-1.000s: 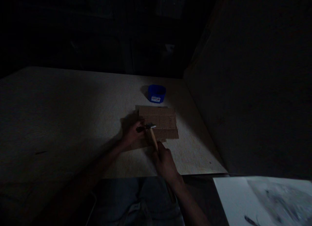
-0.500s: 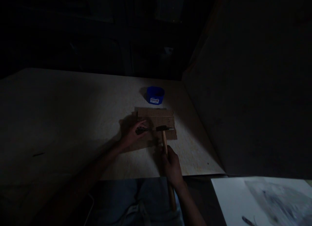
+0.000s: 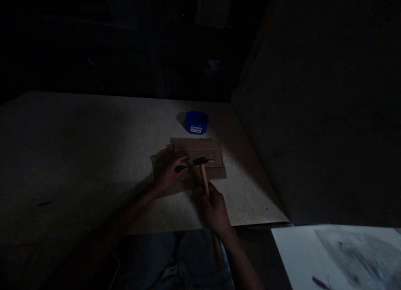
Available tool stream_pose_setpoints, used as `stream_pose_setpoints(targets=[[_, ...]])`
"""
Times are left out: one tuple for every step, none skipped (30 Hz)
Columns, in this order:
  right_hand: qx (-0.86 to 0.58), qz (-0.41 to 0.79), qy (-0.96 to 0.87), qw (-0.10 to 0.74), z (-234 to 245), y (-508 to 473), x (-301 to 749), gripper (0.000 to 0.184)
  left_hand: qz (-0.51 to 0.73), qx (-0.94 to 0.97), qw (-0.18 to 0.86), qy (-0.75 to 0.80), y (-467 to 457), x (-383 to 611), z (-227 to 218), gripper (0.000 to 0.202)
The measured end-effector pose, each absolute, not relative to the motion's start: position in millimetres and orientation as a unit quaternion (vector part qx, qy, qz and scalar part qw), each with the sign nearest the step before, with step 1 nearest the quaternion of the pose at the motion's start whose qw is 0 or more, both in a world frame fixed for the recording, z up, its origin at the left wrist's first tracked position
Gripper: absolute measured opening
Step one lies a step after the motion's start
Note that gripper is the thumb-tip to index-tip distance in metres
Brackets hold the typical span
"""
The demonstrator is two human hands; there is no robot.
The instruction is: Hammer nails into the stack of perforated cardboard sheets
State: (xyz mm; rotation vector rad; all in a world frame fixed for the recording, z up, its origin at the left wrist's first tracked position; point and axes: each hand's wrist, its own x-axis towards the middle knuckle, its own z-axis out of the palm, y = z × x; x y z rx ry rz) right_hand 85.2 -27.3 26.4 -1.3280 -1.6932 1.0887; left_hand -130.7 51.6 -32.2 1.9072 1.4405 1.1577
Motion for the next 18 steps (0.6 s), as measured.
stream_pose_setpoints(targets=[[-0.515,0.419,-0.658,0.355,26.4,-26.7,84.6,0.024,0.427,0.698,0.239,0.523,51.7,-130.9,-33.2,0.046],[-0.517,0.417,-0.660,0.352,26.2,-26.2,84.4,0.023,0.430,0.699,0.239,0.519,51.8,-131.1,-34.0,0.045],[-0.520,0.415,-0.661,0.348,26.1,-25.7,84.3,0.021,0.433,0.700,0.240,0.515,51.7,-131.3,-34.6,0.045],[-0.523,0.414,-0.661,0.344,26.1,-25.4,84.4,0.020,0.435,0.700,0.242,0.513,51.7,-131.4,-35.0,0.045],[-0.525,0.414,-0.661,0.340,26.3,-25.1,84.5,0.020,0.435,0.700,0.243,0.511,51.6,-131.5,-35.2,0.045],[-0.527,0.415,-0.661,0.337,26.6,-25.1,84.6,0.019,0.435,0.700,0.241,0.512,51.5,-131.6,-35.4,0.044],[-0.529,0.415,-0.661,0.334,27.1,-25.1,84.6,0.019,0.436,0.700,0.237,0.514,51.4,-131.6,-35.6,0.044],[-0.530,0.415,-0.661,0.332,27.9,-25.3,84.5,0.019,0.437,0.699,0.232,0.516,51.4,-131.7,-35.9,0.044],[-0.530,0.415,-0.661,0.331,28.9,-25.6,84.3,0.020,0.437,0.699,0.227,0.518,51.6,-131.8,-36.2,0.045],[-0.529,0.414,-0.662,0.333,30.1,-26.0,84.0,0.020,0.437,0.700,0.223,0.520,51.8,-131.8,-36.5,0.044],[-0.527,0.414,-0.663,0.334,31.5,-26.5,83.7,0.021,0.438,0.701,0.220,0.519,52.0,-131.9,-37.0,0.044],[-0.524,0.415,-0.664,0.335,32.8,-27.0,83.4,0.021,0.439,0.701,0.220,0.517,52.3,-132.1,-37.4,0.043],[-0.522,0.416,-0.665,0.335,34.1,-27.6,83.1,0.021,0.440,0.702,0.220,0.514,52.6,-132.3,-37.8,0.043],[-0.520,0.417,-0.666,0.335,35.1,-28.1,82.8,0.020,0.440,0.703,0.219,0.513,52.8,-132.6,-38.2,0.042],[-0.520,0.417,-0.667,0.333,35.5,-28.6,82.5,0.019,0.440,0.703,0.216,0.515,53.0,-132.9,-38.6,0.041],[-0.520,0.416,-0.668,0.331,35.2,-28.9,82.2,0.019,0.439,0.703,0.213,0.518,53.0,-133.1,-39.0,0.041],[-0.520,0.416,-0.670,0.328,34.0,-29.0,82.0,0.019,0.438,0.702,0.209,0.522,52.9,-133.4,-39.4,0.041],[-0.517,0.416,-0.673,0.327,32.1,-28.8,81.7,0.020,0.437,0.700,0.207,0.526,52.8,-133.5,-39.8,0.041]])
